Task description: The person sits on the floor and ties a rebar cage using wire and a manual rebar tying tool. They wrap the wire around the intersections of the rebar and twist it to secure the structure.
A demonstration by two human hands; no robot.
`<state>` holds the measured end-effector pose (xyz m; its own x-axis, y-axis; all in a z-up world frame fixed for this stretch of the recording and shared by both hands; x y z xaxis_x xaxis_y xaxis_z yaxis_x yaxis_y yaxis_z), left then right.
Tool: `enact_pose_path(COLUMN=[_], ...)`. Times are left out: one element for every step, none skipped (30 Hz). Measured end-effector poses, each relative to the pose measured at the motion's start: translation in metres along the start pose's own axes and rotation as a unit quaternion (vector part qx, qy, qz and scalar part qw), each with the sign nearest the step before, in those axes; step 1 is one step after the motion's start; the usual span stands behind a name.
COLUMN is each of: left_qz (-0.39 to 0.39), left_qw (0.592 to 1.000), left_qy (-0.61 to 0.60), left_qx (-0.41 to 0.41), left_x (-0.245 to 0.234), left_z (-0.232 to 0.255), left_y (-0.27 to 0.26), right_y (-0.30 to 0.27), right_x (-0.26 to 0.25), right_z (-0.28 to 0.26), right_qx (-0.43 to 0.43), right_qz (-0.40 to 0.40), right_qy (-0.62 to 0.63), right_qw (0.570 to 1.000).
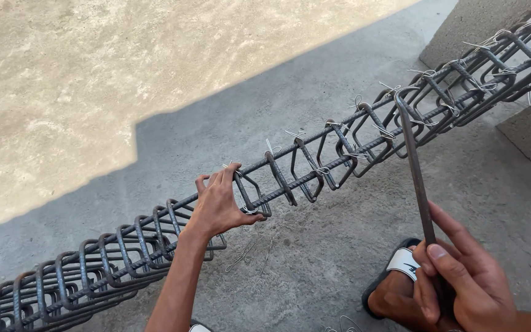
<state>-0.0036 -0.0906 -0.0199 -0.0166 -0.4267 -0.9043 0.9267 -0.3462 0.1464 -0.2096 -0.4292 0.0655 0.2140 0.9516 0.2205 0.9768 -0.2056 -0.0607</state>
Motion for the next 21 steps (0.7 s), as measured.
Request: enact_pose_path(left_qz=[0.005, 0.004, 0.009, 0.018, 0.022, 0.027, 0.032, 0.031, 0.033, 0.034, 0.034, 0.031, 0.029, 0.029, 0.026, 0.023, 0.022, 0.023, 0.024, 0.024, 0.023], left_qw=[1.0, 1.0, 1.0, 1.0, 1.0, 1.0, 0.999, 0.999, 0.999, 0.999, 0.999, 0.999, 0.999, 0.999, 0.999, 0.999, 0.999, 0.999, 0.999, 0.999, 1.0], left_qy=[0.0, -0.001, 0.001, 0.005, 0.006, 0.001, -0.005, -0.004, -0.012, -0.02, -0.019, -0.016, -0.013, -0.013, -0.014, -0.016, -0.016, -0.016, -0.015, -0.016, -0.008], left_qx=[0.009, 0.008, 0.012, 0.013, 0.009, 0.011, 0.014, 0.012, 0.011, 0.011, 0.01, 0.011, 0.011, 0.01, 0.016, 0.02, 0.019, 0.019, 0.019, 0.021, 0.018], left_x=[-0.001, 0.001, 0.001, -0.001, -0.003, -0.004, -0.006, -0.005, -0.004, -0.003, -0.003, -0.002, -0.002, 0.0, 0.002, 0.004, 0.004, 0.004, 0.003, 0.004, 0.005], left_z=[0.002, 0.002, 0.003, 0.001, 0.003, 0.005, 0.006, 0.005, 0.004, 0.003, 0.003, 0.003, 0.003, 0.002, 0.002, 0.002, 0.001, 0.002, 0.002, 0.001, 0.0], left_y=[0.0, 0.0, -0.001, -0.001, 0.0, -0.001, -0.002, -0.003, -0.003, -0.002, -0.001, -0.001, -0.001, 0.001, 0.002, 0.001, 0.0, 0.001, 0.002, 0.002, 0.002], right_y=[-0.001, -0.001, -0.001, 0.002, 0.003, 0.002, 0.002, 0.002, 0.002, 0.001, 0.003, 0.003, 0.004, 0.004, 0.005, 0.004, 0.003, 0.004, 0.005, 0.005, 0.005], right_x=[0.001, 0.0, 0.0, 0.002, 0.001, -0.002, -0.004, -0.003, -0.003, -0.003, 0.0, 0.004, 0.008, 0.01, 0.011, 0.013, 0.016, 0.017, 0.019, 0.022, 0.024], right_z=[0.002, 0.003, 0.003, 0.004, 0.005, 0.007, 0.01, 0.011, 0.012, 0.013, 0.013, 0.012, 0.012, 0.012, 0.014, 0.016, 0.017, 0.017, 0.016, 0.015, 0.013], right_qx=[0.008, 0.008, 0.005, 0.0, -0.001, 0.01, 0.021, 0.022, 0.025, 0.027, 0.028, 0.027, 0.026, 0.026, 0.034, 0.044, 0.046, 0.042, 0.038, 0.036, 0.032], right_qz=[0.013, 0.014, 0.01, 0.002, -0.004, 0.003, 0.009, 0.007, 0.015, 0.025, 0.024, 0.019, 0.014, 0.013, 0.019, 0.024, 0.024, 0.023, 0.023, 0.025, 0.036], right_qy=[0.004, 0.003, 0.0, -0.002, -0.002, -0.023, -0.045, -0.045, -0.051, -0.057, -0.057, -0.049, -0.042, -0.042, -0.043, -0.045, -0.045, -0.05, -0.055, -0.056, -0.069], right_qw=[1.0, 1.0, 1.0, 1.0, 1.0, 1.0, 0.999, 0.999, 0.998, 0.998, 0.998, 0.998, 0.999, 0.999, 0.998, 0.998, 0.998, 0.998, 0.997, 0.997, 0.996])
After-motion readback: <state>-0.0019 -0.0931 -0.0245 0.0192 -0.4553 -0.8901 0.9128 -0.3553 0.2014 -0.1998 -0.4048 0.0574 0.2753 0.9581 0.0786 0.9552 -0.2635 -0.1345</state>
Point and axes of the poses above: each hand's wrist, its own y-axis towards the middle knuckle, its own x-axis out of the palm, z = x × y, the point moved 6 cm from there along y, towards the middle knuckle, and after that the axes turned 9 degrees about z, right-handed, at the moved point
